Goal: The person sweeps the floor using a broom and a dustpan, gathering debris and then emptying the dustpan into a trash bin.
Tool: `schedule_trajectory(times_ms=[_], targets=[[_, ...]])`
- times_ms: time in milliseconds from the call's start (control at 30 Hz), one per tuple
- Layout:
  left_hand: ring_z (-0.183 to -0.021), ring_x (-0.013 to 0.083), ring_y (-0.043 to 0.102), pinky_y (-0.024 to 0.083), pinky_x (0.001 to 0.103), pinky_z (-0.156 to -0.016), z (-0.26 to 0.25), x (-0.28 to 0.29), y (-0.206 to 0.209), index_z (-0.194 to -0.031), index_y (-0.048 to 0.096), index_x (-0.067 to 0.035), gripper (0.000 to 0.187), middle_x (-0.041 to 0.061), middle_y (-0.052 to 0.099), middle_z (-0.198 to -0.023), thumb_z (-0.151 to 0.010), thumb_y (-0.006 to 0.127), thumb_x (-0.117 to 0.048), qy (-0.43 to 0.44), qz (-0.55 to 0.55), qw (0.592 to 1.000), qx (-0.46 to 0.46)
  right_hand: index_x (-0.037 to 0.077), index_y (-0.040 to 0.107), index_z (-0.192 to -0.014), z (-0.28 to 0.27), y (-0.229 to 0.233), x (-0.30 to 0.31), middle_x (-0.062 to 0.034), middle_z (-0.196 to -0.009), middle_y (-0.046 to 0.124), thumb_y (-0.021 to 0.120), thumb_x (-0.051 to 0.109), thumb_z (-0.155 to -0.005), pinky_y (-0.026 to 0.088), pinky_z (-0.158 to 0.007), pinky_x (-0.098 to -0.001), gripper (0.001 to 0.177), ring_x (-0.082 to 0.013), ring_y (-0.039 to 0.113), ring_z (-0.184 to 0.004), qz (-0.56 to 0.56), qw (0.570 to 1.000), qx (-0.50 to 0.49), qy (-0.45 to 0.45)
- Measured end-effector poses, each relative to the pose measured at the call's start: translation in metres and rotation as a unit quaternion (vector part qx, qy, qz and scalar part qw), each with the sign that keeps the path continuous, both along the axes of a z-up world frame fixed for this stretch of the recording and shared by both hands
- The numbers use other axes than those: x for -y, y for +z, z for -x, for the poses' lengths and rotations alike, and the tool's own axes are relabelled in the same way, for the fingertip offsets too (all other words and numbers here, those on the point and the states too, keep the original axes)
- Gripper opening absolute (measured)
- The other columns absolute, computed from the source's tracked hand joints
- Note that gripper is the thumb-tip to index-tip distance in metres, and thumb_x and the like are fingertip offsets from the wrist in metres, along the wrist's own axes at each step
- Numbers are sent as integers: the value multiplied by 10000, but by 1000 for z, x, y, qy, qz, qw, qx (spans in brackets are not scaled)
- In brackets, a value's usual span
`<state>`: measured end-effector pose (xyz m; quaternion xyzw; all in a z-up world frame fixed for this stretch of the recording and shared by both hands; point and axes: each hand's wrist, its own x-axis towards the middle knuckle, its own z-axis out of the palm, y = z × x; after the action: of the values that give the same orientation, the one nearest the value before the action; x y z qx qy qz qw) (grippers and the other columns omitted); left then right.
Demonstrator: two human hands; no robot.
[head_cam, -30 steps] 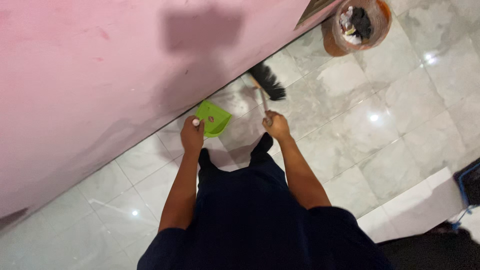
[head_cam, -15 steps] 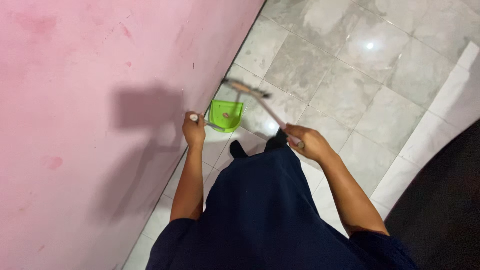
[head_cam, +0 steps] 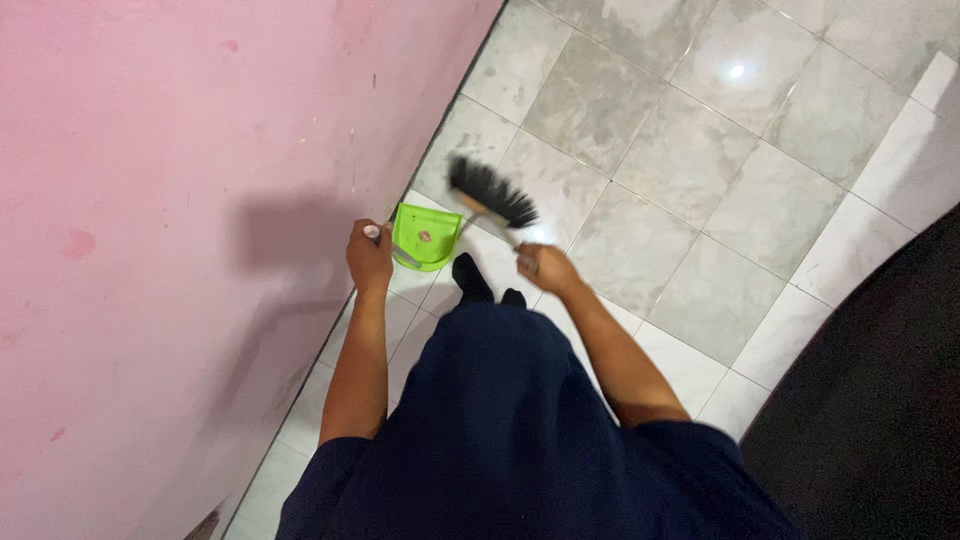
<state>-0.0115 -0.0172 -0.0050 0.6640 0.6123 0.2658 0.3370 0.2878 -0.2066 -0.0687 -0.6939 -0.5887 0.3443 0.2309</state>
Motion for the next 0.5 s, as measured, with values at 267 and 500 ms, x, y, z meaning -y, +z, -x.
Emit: schedule_trajectory(times_ms=[267,500], targets=[[-665,188,706,568,329,-642,35,19,-5,-1000,571,-26,180,89,684,-819,-1002,704,-147,52,28,993,105,95,743,-1014,-3,89,54,-103,-1156,756,740,123,-891,582,-946,-399,127,-319,721,-1177,-101,994,10,-31],[-710,155,717,606,294,-640,96,75,9,-1046,610,-6,142,80,705,-897,-984,703,-94,93,22,988,123,106,759,-1137,-24,20,-47,-222,-1272,687,731,121,-862,551,-942,-444,277,-396,684,-1098,-123,983,81,-109]])
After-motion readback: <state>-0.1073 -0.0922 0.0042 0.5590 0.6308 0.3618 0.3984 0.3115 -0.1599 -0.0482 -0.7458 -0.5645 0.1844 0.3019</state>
